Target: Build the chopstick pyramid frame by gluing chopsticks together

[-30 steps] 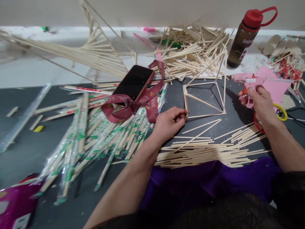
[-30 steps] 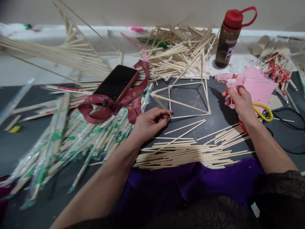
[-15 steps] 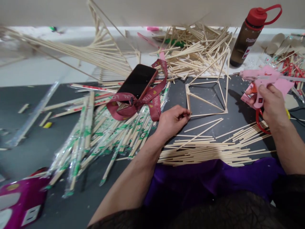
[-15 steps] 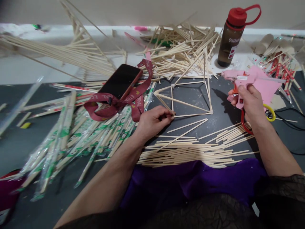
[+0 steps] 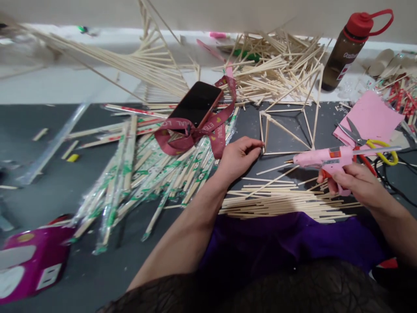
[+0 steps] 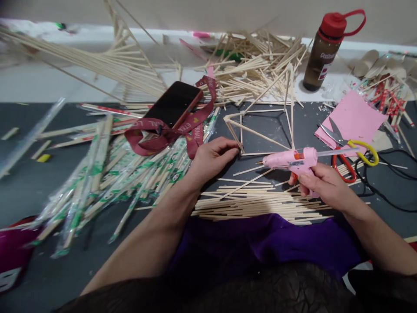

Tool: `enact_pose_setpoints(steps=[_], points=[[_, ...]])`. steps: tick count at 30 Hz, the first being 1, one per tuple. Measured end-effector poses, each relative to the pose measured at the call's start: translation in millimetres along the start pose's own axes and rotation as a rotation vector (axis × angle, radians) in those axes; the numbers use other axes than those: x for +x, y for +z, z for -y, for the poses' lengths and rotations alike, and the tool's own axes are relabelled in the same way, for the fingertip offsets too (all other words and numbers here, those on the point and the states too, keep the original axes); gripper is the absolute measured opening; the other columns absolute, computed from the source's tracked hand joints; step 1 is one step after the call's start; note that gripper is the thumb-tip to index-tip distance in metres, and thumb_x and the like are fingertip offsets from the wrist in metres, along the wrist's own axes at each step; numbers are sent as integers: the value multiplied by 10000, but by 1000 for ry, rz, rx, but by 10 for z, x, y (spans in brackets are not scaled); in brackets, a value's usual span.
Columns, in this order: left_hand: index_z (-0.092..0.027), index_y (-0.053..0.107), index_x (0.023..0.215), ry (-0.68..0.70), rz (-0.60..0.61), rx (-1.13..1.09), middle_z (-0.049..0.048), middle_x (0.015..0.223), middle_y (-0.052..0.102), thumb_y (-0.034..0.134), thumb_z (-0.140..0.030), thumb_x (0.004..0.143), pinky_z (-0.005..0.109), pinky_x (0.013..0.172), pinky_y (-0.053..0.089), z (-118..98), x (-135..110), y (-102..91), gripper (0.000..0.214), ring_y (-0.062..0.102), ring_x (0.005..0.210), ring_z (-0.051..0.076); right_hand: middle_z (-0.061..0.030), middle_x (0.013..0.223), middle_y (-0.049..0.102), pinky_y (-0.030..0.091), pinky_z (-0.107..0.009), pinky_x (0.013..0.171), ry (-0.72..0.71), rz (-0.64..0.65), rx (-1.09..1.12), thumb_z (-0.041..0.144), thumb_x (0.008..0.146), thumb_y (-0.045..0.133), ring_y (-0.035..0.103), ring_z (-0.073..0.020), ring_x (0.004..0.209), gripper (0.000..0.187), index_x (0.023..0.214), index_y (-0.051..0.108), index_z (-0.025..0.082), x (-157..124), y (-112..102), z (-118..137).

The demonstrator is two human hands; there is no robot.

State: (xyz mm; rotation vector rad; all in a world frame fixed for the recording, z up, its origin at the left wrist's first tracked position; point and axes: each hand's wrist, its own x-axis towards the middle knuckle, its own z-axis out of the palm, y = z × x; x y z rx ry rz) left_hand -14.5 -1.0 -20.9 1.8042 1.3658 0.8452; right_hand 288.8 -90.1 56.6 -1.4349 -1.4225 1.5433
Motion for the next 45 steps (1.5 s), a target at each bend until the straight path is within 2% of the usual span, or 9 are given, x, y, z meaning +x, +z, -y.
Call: enact_pose_setpoints(steps=[3,9,13,16,20,24,34,45], points=[[-189,767,925,65,49,51,35,872,713,628,-310,823,273,692,489,8,3,2,211,623,738,153,-37,616,647,402,-268,467,3,11,-19,600,863,664,574,-149,541,404,870,761,208,70,75,-57],[-207,761,902,93,55,97,34,899,731,599,-308,845,289,759,500,8,23,-1,199,649,818,173,-12,629,631,425,-267,506,-13,-89,-60,545,877,621,553,-131,535,355,884,702,199,145,344,-104],[-201,760,948,86,47,127,27,901,719,591,-289,843,270,714,481,7,24,-2,218,616,760,152,-12,641,625,425,-269,512,3,-110,-62,551,851,600,549,-131,542,375,911,666,186,229,563,-114],[-196,762,980,114,39,149,29,911,701,603,-246,822,266,695,466,7,26,3,230,592,726,142,-11,637,618,409,-269,520,-14,-140,-93,562,841,575,540,-127,546,397,906,641,176,284,633,-130],[-202,757,1037,146,35,143,35,1023,704,618,-187,787,260,660,461,11,48,9,287,559,646,109,-5,620,605,401,-270,539,-25,-153,-166,548,860,537,543,-124,546,382,858,613,174,321,646,-138],[-192,742,1083,179,59,93,48,1124,723,572,-124,781,249,676,488,30,77,-2,353,587,697,112,-3,613,602,411,-272,561,-58,-158,-204,524,887,500,560,-129,553,365,845,600,176,350,651,-137],[-184,729,1102,162,38,112,47,1163,733,552,-87,787,288,866,540,38,73,15,374,669,912,157,1,603,591,422,-266,562,-51,-131,-258,496,890,485,558,-126,541,336,821,580,182,371,636,-145],[-186,727,1103,161,46,147,45,1170,734,540,-97,786,302,906,540,10,70,15,379,679,939,169,-11,632,607,417,-281,592,-149,-155,-417,474,921,472,554,-138,576,330,803,592,191,378,637,-193]])
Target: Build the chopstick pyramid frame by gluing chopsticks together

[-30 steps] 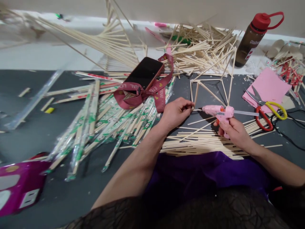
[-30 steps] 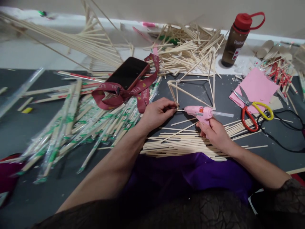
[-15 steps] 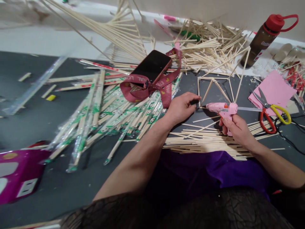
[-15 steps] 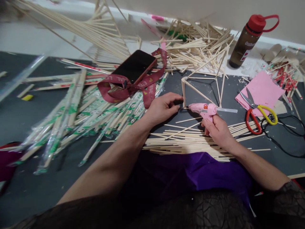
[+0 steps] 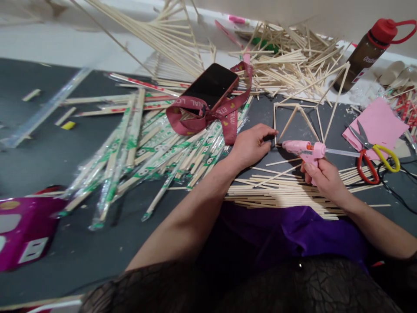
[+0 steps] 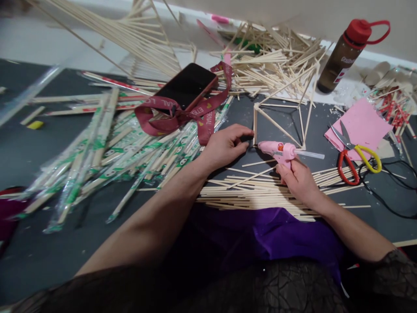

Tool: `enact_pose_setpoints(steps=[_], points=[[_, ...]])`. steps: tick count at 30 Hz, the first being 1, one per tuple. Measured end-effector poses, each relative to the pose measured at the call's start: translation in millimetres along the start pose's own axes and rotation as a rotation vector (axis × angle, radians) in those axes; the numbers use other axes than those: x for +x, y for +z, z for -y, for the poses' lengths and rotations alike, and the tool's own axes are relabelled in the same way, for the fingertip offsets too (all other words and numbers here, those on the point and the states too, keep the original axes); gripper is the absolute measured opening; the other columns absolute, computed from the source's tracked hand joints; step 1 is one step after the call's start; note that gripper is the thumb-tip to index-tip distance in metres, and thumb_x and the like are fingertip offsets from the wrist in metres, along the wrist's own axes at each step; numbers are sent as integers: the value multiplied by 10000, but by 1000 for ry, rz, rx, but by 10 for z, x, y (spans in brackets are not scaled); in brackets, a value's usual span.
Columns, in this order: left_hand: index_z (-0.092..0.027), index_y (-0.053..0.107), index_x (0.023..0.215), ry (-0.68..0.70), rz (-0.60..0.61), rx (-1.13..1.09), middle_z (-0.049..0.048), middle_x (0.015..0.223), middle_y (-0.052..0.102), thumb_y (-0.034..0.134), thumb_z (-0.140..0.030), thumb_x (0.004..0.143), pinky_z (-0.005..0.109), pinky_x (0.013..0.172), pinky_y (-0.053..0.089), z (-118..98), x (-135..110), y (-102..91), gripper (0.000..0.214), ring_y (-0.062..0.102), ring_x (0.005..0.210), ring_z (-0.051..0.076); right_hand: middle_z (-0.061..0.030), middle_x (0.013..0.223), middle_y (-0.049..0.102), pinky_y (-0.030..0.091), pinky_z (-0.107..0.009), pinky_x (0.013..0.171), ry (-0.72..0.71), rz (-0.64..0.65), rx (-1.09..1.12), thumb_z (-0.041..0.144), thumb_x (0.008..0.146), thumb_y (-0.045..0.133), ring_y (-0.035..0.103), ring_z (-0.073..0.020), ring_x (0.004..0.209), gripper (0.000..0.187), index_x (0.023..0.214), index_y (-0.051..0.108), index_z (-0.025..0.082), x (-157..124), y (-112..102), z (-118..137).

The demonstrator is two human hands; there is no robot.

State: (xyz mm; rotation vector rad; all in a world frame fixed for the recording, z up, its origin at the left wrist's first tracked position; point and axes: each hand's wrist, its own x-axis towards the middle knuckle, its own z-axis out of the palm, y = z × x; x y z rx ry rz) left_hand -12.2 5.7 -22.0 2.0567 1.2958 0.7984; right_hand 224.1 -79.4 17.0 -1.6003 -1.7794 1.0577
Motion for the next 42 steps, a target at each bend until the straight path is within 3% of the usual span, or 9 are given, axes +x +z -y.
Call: enact_pose_setpoints(steps=[6,25,31,42], points=[[-187,728,1097,0,2,8,49,1173,734,536,-90,773,311,942,529,-12,4,4,389,678,991,183,-28,651,621,429,-290,597,-87,-16,-86,455,917,457,567,-151,581,310,729,538,223,25,1,58],[-206,728,1079,14,-2,29,42,1160,741,542,-101,793,312,945,527,-6,-4,3,356,682,1007,180,5,624,574,421,-267,557,23,-34,-29,457,915,475,547,-128,535,291,772,546,213,24,-25,22],[-216,723,1075,17,1,37,35,1158,739,552,-103,793,300,898,534,-18,-9,-1,349,677,989,176,6,603,568,445,-269,578,0,-12,-34,474,902,486,548,-129,536,303,738,534,225,96,-23,73],[-205,718,1069,26,16,36,42,1137,725,591,-139,790,274,753,519,-43,-16,-7,313,655,837,152,16,560,577,411,-251,516,133,0,179,522,858,528,538,-112,499,349,787,579,184,106,-40,79]])
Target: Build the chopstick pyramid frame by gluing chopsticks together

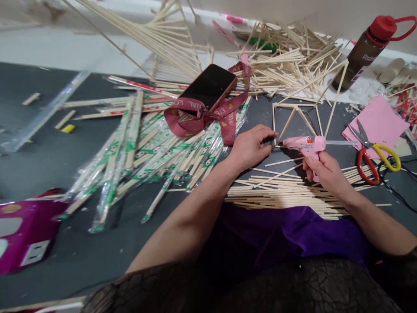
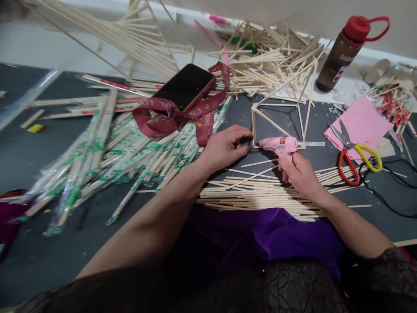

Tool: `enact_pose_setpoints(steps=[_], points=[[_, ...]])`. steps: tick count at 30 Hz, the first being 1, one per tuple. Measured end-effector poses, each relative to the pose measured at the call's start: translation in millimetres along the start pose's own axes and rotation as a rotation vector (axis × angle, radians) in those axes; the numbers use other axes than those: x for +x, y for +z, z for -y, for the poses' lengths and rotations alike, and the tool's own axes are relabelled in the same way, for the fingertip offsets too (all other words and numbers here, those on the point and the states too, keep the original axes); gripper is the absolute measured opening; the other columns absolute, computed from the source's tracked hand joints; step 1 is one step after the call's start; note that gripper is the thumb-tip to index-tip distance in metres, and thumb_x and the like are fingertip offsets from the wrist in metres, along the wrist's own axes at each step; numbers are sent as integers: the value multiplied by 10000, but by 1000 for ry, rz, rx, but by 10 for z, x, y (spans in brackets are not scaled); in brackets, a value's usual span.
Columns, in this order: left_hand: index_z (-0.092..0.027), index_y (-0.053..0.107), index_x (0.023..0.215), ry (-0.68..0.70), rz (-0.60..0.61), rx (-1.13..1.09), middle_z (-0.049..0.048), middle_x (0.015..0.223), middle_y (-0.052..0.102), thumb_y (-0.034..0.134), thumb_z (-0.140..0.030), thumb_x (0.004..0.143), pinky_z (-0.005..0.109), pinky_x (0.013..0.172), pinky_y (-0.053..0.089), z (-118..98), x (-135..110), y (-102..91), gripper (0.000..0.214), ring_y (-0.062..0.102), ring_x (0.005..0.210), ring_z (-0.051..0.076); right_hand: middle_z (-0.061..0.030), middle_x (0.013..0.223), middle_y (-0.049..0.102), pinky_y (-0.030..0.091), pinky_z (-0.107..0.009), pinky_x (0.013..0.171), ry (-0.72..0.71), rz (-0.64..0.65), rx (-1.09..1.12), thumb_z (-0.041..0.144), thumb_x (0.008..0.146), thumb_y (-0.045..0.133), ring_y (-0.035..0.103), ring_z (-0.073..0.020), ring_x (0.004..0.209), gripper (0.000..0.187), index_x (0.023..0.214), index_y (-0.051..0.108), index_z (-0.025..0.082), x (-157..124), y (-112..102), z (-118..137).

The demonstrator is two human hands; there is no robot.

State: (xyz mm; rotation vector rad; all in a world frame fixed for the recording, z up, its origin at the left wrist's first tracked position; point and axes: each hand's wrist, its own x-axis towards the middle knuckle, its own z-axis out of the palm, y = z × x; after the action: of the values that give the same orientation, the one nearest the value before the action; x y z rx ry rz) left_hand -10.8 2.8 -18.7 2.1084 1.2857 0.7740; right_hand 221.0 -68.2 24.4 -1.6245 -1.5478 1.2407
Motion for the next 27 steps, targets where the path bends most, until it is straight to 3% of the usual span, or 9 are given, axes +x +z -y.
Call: enact_pose_setpoints(steps=[10,16,27], points=[[-208,722,1077,-23,-2,25,48,1182,719,632,-188,794,290,722,517,1,-3,27,298,628,745,139,10,576,584,403,-252,513,-11,22,-57,497,867,512,539,-109,505,340,792,600,177,-72,-34,17],[-211,727,1063,-16,-10,31,45,1165,728,610,-173,806,287,769,523,2,5,30,285,654,830,152,11,586,582,384,-246,510,-48,24,-69,463,897,499,527,-101,509,323,786,600,177,-60,-27,-36],[-217,725,1055,-24,-24,19,44,1166,735,621,-202,805,261,627,463,0,-14,7,271,583,638,110,-21,664,636,446,-254,560,-132,104,21,456,924,539,574,-118,568,341,786,661,169,-279,-156,94]])
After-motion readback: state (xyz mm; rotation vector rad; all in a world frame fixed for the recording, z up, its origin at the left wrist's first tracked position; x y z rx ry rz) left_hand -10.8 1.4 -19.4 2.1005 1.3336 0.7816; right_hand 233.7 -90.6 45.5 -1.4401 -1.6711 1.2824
